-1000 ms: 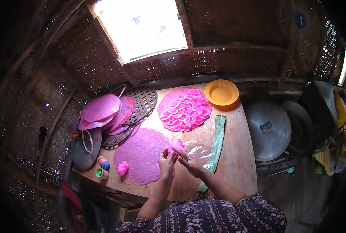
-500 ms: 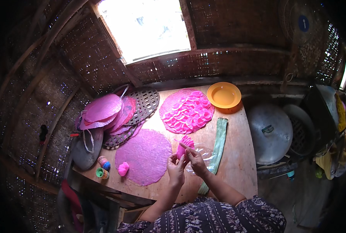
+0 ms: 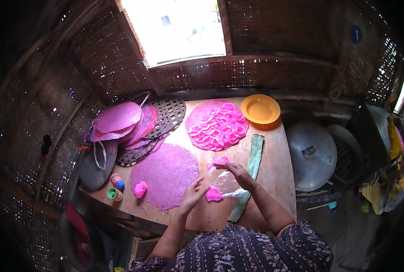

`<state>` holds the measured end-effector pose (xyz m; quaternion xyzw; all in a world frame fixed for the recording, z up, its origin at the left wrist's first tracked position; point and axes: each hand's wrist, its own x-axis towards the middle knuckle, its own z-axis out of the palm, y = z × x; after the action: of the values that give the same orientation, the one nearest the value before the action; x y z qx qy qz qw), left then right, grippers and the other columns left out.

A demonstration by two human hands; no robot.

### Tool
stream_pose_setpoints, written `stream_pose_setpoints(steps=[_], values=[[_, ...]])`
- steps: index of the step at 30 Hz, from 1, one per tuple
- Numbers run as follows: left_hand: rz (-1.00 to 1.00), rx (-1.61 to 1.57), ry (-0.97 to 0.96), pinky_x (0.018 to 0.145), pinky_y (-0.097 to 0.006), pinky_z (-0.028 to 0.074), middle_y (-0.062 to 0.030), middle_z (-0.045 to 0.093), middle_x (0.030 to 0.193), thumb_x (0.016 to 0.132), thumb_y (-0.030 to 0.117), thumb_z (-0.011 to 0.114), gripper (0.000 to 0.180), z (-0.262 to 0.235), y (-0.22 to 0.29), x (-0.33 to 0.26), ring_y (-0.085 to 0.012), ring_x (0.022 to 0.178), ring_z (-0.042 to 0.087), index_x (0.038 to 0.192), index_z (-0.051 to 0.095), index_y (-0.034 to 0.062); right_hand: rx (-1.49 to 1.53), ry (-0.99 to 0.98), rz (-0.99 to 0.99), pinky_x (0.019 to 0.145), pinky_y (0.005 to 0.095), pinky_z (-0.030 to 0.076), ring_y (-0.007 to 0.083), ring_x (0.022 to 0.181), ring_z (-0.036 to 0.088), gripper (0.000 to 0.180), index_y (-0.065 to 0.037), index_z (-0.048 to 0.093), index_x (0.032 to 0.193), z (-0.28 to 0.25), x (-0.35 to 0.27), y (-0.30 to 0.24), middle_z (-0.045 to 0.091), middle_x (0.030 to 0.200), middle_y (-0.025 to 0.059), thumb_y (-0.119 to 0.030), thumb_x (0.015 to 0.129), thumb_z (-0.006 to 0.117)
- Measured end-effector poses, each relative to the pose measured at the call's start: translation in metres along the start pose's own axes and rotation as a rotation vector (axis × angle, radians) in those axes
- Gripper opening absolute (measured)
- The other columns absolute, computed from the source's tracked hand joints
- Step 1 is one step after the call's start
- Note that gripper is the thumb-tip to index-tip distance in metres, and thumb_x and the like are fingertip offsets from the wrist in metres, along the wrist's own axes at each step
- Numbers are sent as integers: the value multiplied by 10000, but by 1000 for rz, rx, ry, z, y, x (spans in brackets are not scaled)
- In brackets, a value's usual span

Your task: The person shapes small pieces of pink clay into flower-like forms by hand. They repeatedly roll, flatten, and pinch the clay, then place the finished pieces onto a larger pink mat on the table.

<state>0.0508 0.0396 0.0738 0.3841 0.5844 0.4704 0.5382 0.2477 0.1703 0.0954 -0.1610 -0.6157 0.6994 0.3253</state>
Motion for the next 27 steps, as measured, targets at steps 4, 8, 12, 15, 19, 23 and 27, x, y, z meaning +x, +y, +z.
stream_pose_setpoints(steps=[4,8,12,15,19,23,27], values=[[36,-752,-37,963,-350,478,-170,584,1211,964,398,550,664,-6,21,2,-224,1109,586,1441,292,15,37,-241,42,1009,402,403,241,1044,615,849,-19,343,1448,12,7,-32,628,1204,131,-678,934,196],[206,-607,82,875,-303,519,-115,607,1106,947,238,621,542,0,28,-1,-191,990,632,1361,378,-12,-298,-304,32,975,404,414,228,933,640,912,-81,252,1505,28,9,-53,663,1106,130,-748,892,154],[365,-365,303,826,-258,534,-89,588,1040,853,10,698,623,18,16,-11,-160,983,618,1373,356,7,-833,-226,-129,922,427,423,276,871,622,746,-117,236,1514,41,4,-53,673,1011,174,-626,970,198],[423,-488,385,833,-268,535,-118,560,1096,864,35,698,641,32,5,-18,-168,973,619,1382,322,8,-732,-152,-136,965,419,412,297,968,634,743,-77,165,1521,54,1,-44,677,1007,172,-595,989,200],[108,-700,322,1003,-387,468,-169,496,1282,946,340,606,648,27,1,-31,-280,1124,581,1412,297,13,-42,-150,12,1041,417,378,314,1128,593,833,-59,122,1523,65,-3,-30,617,1148,217,-659,947,166],[-11,-855,-107,1084,-395,389,-202,541,1299,938,655,355,824,-9,10,-42,-299,1207,545,1357,426,-51,175,-280,137,1025,433,402,287,1106,592,857,-86,159,1523,69,-5,-24,592,1182,212,-699,923,168],[25,-320,74,882,-288,501,-147,677,1092,910,377,659,482,-6,15,-49,-168,986,655,1165,623,-31,52,-295,254,936,397,455,244,980,597,839,-121,216,1517,75,-8,-21,595,1073,164,-711,921,175]])
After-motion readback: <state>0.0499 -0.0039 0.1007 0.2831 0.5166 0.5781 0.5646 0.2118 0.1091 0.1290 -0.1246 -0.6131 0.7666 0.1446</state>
